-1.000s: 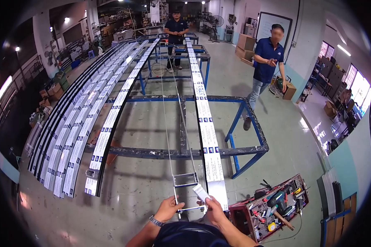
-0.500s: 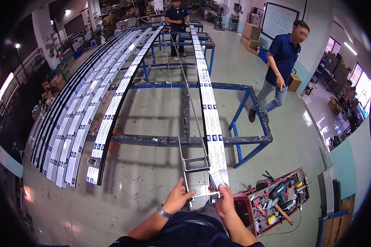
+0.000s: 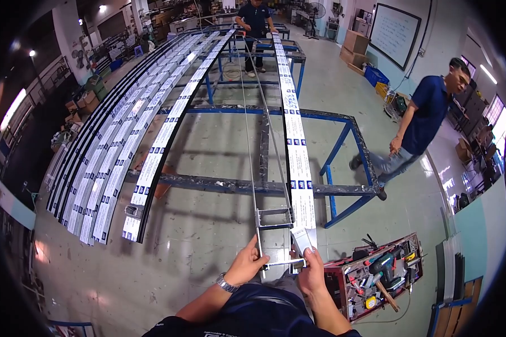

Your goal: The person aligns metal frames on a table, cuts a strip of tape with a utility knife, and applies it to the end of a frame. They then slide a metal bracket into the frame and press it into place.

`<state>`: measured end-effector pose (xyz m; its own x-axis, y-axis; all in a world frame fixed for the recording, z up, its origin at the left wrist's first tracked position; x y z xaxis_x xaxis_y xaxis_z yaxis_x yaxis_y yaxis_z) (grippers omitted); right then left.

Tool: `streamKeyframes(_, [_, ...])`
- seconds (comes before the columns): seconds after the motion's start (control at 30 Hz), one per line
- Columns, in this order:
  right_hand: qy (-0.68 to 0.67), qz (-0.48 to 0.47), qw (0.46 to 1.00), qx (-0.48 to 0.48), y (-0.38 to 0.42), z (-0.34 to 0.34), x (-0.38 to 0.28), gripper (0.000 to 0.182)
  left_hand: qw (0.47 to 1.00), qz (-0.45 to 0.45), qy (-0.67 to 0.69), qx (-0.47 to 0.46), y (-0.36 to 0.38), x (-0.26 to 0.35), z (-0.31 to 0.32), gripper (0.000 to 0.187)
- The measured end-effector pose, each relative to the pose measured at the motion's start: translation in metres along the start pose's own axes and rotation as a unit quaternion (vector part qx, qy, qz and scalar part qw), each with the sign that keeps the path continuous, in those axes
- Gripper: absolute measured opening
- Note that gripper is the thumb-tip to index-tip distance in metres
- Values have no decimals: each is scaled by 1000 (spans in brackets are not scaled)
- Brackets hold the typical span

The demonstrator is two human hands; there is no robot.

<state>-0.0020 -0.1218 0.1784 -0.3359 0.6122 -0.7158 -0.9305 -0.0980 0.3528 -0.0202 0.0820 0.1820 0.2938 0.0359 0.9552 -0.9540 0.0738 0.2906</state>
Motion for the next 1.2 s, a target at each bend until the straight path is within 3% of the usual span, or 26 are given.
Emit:
streamKeyframes(0.27, [-10, -8, 1000, -20, 3, 8, -9, 43, 999, 11, 53, -4, 0, -1, -1, 85])
streamKeyframes(0.63, [23, -10, 1000, -14, 2, 7, -4, 41, 1000, 0, -17, -9, 1, -1, -4, 83])
streamKeyframes(1.07, [-9, 4, 1000, -26, 3, 12, -3, 42, 1000, 27, 0, 14, 2, -2, -9, 85])
streamKeyframes(1.13, [-18, 18, 999, -20, 3, 11, -2, 43, 998, 19, -64, 9, 2, -3, -12, 86])
streamKeyframes(1.17, [-12, 5, 1000, -4, 2, 9, 1, 43, 999, 39, -4, 22, 1, -11, -9, 85])
streamKeyframes(1.2, [-5, -6, 1000, -23, -1, 7, 2, 42, 993, 39, -109, 23, 4, 0, -13, 85])
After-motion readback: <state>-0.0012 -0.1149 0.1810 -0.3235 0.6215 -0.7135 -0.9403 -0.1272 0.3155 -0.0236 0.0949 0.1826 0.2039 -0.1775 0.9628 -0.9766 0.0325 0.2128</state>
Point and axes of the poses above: each hand's wrist, its own y-axis away from the middle knuckle, its own z-axis out of the palm, x = y × z, the point moved 1 cm from there along -y, towards the middle knuckle, and after that the axes turned 5 degrees about -y, right-handed, at the moved point
